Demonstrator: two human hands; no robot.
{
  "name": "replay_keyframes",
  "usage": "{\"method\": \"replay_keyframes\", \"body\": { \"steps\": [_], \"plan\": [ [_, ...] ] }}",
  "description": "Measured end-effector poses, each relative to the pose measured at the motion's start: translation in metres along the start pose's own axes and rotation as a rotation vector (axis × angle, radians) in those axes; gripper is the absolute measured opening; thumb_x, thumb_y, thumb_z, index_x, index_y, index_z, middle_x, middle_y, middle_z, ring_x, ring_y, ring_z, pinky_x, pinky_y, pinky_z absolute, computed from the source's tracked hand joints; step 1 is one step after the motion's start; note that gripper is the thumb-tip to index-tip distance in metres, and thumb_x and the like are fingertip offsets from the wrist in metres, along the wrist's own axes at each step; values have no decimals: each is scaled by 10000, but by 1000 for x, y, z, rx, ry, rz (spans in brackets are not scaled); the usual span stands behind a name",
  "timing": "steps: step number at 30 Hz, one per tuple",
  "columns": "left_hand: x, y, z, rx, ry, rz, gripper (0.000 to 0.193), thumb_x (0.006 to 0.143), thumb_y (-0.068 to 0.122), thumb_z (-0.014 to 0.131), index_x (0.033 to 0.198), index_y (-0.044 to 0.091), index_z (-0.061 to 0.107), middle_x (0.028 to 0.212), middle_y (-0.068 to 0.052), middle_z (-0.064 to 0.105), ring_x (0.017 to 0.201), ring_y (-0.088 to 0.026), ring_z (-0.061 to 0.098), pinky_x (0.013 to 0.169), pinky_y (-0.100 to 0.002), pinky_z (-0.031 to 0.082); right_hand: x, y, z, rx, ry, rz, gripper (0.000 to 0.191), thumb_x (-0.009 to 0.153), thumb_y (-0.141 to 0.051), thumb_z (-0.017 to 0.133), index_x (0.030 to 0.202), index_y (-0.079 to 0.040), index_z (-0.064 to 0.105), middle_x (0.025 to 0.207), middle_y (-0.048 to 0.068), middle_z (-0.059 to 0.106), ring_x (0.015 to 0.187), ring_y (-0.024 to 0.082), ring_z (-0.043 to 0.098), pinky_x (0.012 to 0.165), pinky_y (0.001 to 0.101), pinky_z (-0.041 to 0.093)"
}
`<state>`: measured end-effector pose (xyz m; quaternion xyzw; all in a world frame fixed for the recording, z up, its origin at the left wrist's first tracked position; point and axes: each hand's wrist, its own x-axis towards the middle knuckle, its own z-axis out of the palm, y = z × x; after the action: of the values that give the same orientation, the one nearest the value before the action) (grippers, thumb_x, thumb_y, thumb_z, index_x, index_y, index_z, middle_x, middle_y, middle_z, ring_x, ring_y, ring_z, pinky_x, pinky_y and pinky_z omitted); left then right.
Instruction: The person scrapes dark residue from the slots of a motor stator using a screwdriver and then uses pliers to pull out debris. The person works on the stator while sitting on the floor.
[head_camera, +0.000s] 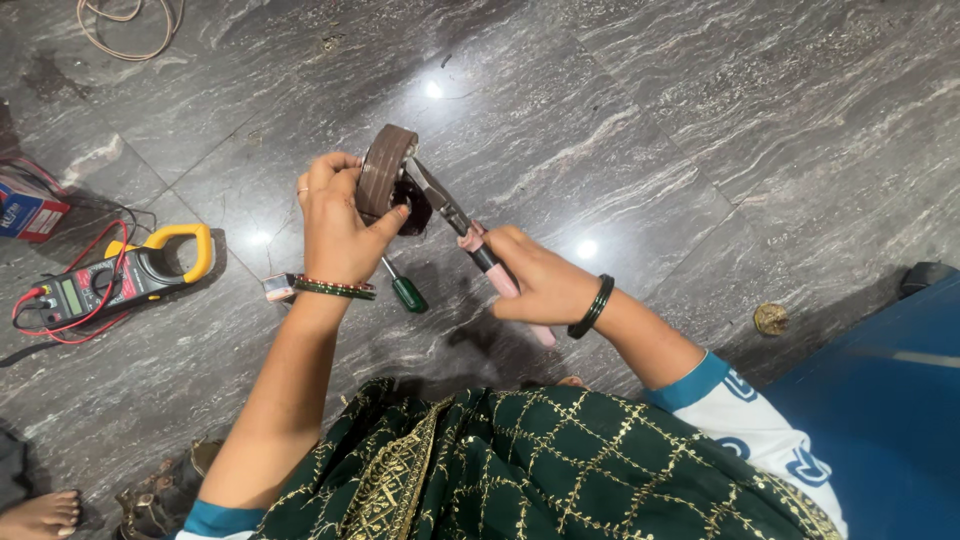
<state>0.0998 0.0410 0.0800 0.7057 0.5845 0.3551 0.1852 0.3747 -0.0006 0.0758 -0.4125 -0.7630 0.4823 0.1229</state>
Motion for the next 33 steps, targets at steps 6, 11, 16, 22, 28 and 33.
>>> {"method": "replay_keyframes", "body": {
  "steps": [6, 11, 16, 22, 28, 33],
  "plan": [
    [13, -4, -1, -59, 7, 30, 453, 719, 169, 906, 1074, -31, 708, 1283, -154, 573, 1206, -356, 487, 1049, -443, 406, 7, -11, -14, -199, 135, -33, 629, 744, -151, 693, 1337, -93, 490, 1077, 181, 522, 982, 387, 581, 844, 464, 495],
    [14, -1, -1, -97, 17, 64, 486, 720, 180, 910, 1098, -36, 692, 1286, -149, 570, 1209, -345, 491, 1069, -442, 399, 5, -25, -9, -272, 239, -6, 547, 745, -125, 679, 1251, -69, 479, 1054, 185, 558, 1011, 411, 587, 849, 491, 488],
    [9, 2, 1, -124, 4, 64, 442, 724, 159, 897, 1066, -29, 690, 1289, -146, 565, 1219, -343, 484, 1066, -433, 404, 3, -26, 1, -222, 293, 65, 599, 710, -48, 606, 1300, -75, 506, 997, 180, 590, 966, 417, 594, 818, 507, 485],
    [6, 6, 3, -195, -55, 0, 417, 707, 142, 888, 1045, -8, 696, 1280, -118, 553, 1209, -312, 496, 1050, -414, 427, -1, -4, 7, -24, 202, 204, 445, 745, -24, 609, 1187, -77, 592, 972, 127, 674, 900, 289, 684, 813, 404, 542],
    [7, 7, -2, -363, -106, -1, 430, 699, 109, 879, 1055, -21, 677, 1286, -81, 517, 1209, -248, 539, 1002, -378, 494, -6, 18, 21, 526, 113, 46, 598, 745, 48, 599, 1332, -60, 565, 1088, 53, 663, 958, 154, 674, 896, 340, 566],
    [7, 12, -7, -575, -171, -78, 417, 700, 28, 844, 1070, -40, 665, 1271, -37, 483, 1123, -159, 569, 905, -297, 551, -8, 22, 31, 965, -44, -42, 736, 736, 69, 587, 1445, -60, 438, 1178, 83, 618, 1058, 194, 653, 975, 377, 549]
  ]
}}
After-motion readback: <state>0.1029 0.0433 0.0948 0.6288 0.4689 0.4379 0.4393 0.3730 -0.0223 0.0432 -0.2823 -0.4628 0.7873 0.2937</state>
